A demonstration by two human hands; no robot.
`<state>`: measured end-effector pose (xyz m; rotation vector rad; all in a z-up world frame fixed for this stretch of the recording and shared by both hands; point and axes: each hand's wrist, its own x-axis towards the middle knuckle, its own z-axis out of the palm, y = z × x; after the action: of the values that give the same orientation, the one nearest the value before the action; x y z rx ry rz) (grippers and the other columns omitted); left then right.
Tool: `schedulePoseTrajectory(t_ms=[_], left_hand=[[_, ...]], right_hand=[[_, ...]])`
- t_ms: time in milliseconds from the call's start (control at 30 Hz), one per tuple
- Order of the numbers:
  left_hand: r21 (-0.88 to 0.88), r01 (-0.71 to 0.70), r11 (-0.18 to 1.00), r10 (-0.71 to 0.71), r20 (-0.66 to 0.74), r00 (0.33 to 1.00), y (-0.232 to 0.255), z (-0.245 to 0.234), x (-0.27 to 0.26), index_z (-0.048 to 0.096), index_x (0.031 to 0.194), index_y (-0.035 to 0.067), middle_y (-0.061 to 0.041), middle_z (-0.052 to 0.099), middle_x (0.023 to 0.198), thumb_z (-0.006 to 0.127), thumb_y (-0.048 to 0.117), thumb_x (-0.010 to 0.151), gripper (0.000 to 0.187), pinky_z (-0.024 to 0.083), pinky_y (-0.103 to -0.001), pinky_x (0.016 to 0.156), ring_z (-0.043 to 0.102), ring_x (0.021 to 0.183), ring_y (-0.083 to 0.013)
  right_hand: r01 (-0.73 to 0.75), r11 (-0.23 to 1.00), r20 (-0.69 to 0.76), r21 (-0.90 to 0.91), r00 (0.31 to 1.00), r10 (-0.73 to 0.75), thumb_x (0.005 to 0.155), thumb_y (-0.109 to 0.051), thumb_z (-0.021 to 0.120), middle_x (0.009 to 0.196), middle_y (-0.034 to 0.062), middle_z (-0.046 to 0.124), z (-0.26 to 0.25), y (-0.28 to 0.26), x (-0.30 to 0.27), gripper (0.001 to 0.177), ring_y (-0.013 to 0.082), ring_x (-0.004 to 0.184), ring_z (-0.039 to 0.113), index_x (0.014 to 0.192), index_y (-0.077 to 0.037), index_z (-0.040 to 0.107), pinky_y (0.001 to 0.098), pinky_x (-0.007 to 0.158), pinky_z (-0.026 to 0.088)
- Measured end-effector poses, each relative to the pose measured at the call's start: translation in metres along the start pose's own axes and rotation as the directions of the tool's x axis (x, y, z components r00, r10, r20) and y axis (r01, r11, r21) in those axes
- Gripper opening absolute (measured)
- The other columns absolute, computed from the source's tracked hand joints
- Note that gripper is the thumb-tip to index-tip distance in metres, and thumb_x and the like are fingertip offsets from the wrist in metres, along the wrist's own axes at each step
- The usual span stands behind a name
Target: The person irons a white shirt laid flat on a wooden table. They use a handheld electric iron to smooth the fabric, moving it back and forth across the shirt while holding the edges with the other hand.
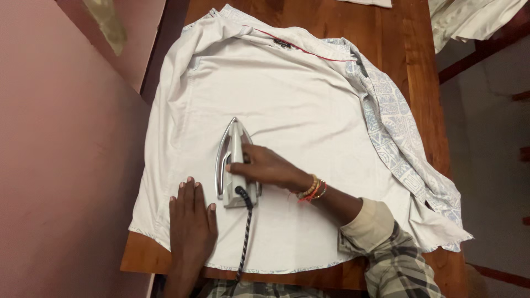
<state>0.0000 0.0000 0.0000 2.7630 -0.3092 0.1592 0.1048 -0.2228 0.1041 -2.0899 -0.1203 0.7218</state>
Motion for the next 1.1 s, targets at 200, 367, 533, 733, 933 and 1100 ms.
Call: schedulePoseTrajectory(t_ms=[200, 367, 533, 733, 933, 1100], left_hand=[[0.007, -0.026, 1.0, 0.026, -0.008, 1.0, 0.002, -0.007, 0.003, 0.038, 0.146, -0.01, -0.028, 0.031, 0.158, 0.042, 0.034, 0.101, 0.063, 0.017, -0.056, 0.121, 0.025, 0.15, -0.0399], [-0.025, -0.018, 1.0, 0.017, -0.03, 0.999, 0.004, -0.009, 0.003, 0.039, 0.147, -0.009, -0.027, 0.032, 0.159, 0.043, 0.035, 0.102, 0.063, 0.018, -0.056, 0.121, 0.025, 0.151, -0.0391], [-0.042, -0.027, 0.999, 0.025, -0.054, 0.998, 0.003, -0.01, 0.003, 0.04, 0.146, -0.01, -0.028, 0.034, 0.158, 0.047, 0.034, 0.1, 0.064, 0.02, -0.056, 0.12, 0.027, 0.15, -0.0395], [-0.055, -0.045, 0.997, 0.039, -0.109, 0.993, 0.003, -0.011, 0.0, 0.041, 0.145, -0.01, -0.028, 0.036, 0.157, 0.052, 0.033, 0.1, 0.063, 0.023, -0.057, 0.121, 0.03, 0.15, -0.04], [-0.067, -0.015, 0.998, 0.008, -0.113, 0.994, 0.004, -0.01, 0.004, 0.039, 0.144, -0.013, -0.031, 0.033, 0.157, 0.054, 0.035, 0.097, 0.069, 0.021, -0.061, 0.119, 0.027, 0.15, -0.0434], [-0.083, 0.031, 0.996, -0.041, -0.114, 0.993, 0.003, -0.015, 0.002, 0.037, 0.145, -0.014, -0.031, 0.031, 0.157, 0.053, 0.041, 0.096, 0.076, 0.019, -0.061, 0.119, 0.025, 0.15, -0.044]], right_hand=[[0.376, 0.923, -0.084, 0.08, 0.925, -0.37, 0.097, -0.029, 0.064, 0.119, 0.0132, 0.067, -0.034, 0.005, 0.003, 0.061, 0.0184, 0.105, 0.064, 0.143, 0.005, 0.044, 0.0323, 0.091, 0.054], [0.152, 0.988, -0.124, -0.008, 0.981, -0.152, 0.089, -0.023, 0.059, 0.094, 0.0103, 0.067, -0.059, -0.024, 0.014, 0.045, 0.0151, 0.079, 0.06, 0.127, 0.002, 0.059, 0.0314, 0.068, 0.052], [0.046, 0.99, -0.161, -0.133, 0.985, -0.067, 0.086, -0.024, 0.056, 0.082, 0.0081, 0.068, -0.071, -0.039, 0.023, 0.043, 0.017, 0.066, 0.059, 0.123, -0.004, 0.062, 0.0337, 0.059, 0.05], [0.194, 0.937, -0.089, -0.29, 0.969, -0.229, 0.084, -0.024, 0.06, 0.089, 0.0062, 0.071, -0.091, -0.019, 0.042, 0.05, 0.0157, 0.073, 0.065, 0.13, -0.005, 0.061, 0.0316, 0.068, 0.053], [0.295, 0.89, 0.14, -0.347, 0.955, -0.262, 0.096, -0.04, 0.063, 0.092, 0.0123, 0.076, -0.08, -0.016, 0.045, 0.047, 0.0177, 0.079, 0.065, 0.121, -0.002, 0.071, 0.0328, 0.075, 0.054], [0.48, 0.805, 0.294, -0.348, 0.871, -0.393, 0.097, -0.047, 0.065, 0.096, 0.0118, 0.076, -0.055, -0.036, 0.043, 0.06, 0.0166, 0.079, 0.07, 0.139, -0.004, 0.061, 0.0328, 0.074, 0.055]])
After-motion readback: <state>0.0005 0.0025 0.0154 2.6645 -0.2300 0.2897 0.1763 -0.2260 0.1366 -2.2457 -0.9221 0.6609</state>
